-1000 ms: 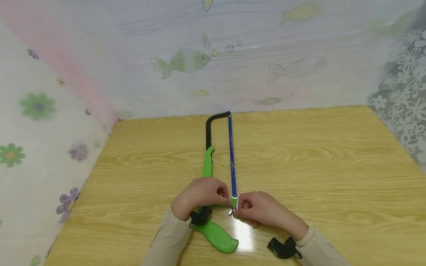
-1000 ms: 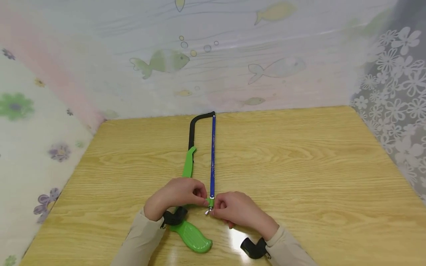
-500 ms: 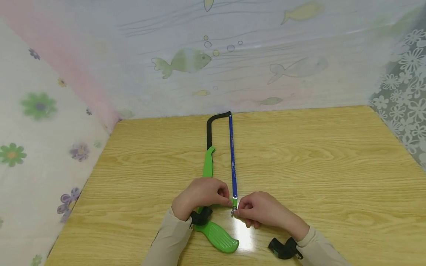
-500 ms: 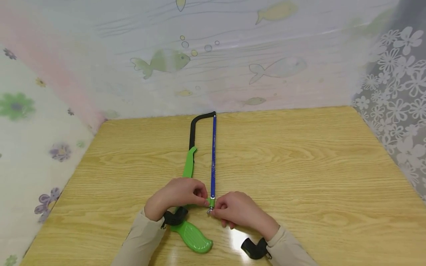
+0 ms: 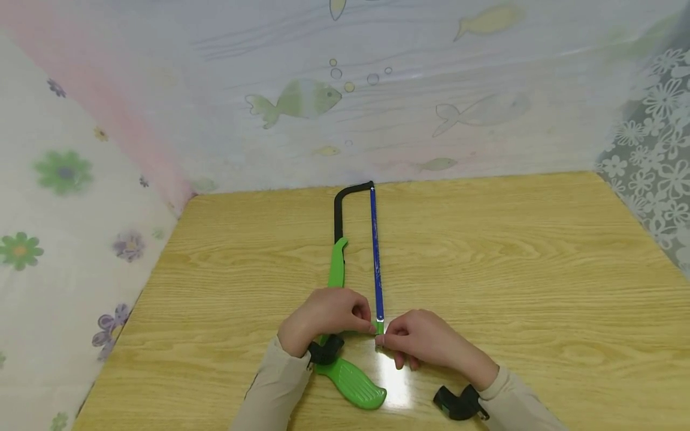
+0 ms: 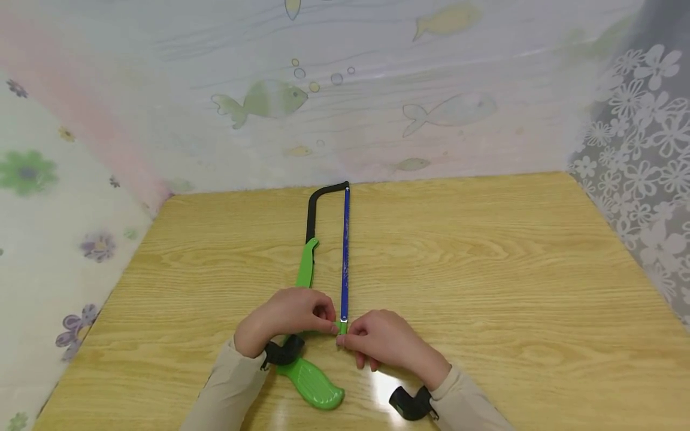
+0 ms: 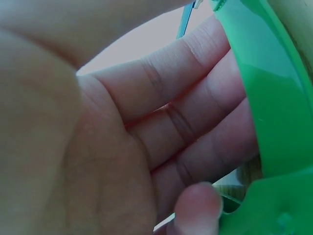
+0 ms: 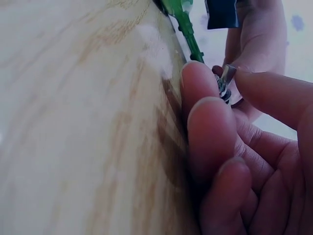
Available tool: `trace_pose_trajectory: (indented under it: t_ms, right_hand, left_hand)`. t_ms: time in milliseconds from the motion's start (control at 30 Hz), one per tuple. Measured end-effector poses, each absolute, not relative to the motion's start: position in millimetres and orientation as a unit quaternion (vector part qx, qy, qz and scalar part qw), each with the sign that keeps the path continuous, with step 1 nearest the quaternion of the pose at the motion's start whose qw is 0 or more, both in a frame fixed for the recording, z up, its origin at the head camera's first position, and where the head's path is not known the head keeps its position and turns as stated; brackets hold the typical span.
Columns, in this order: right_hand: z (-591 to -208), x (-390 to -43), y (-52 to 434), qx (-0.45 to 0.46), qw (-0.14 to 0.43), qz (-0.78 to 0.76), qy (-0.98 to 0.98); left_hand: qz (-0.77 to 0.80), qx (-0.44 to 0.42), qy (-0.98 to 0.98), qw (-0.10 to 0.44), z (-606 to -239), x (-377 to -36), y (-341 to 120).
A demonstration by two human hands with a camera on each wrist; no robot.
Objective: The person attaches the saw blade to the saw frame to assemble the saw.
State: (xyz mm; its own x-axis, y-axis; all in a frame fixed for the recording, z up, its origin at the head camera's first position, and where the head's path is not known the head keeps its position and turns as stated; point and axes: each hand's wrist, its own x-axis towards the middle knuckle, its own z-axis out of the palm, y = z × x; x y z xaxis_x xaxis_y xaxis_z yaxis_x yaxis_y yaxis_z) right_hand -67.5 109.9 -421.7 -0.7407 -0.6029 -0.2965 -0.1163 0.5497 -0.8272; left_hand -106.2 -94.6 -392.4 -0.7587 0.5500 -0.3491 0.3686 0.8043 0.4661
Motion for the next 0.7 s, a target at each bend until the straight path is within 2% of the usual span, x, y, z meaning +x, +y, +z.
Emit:
trace_pose_trajectory:
  t_ms: [700]
  right_hand:
    - [-419.6, -65.5, 107.7, -0.199, 0.292, -0.430, 0.831]
  left_hand:
    - [0.184, 0.253, 0.919, 0.240, -394.1, -106.5, -94.9]
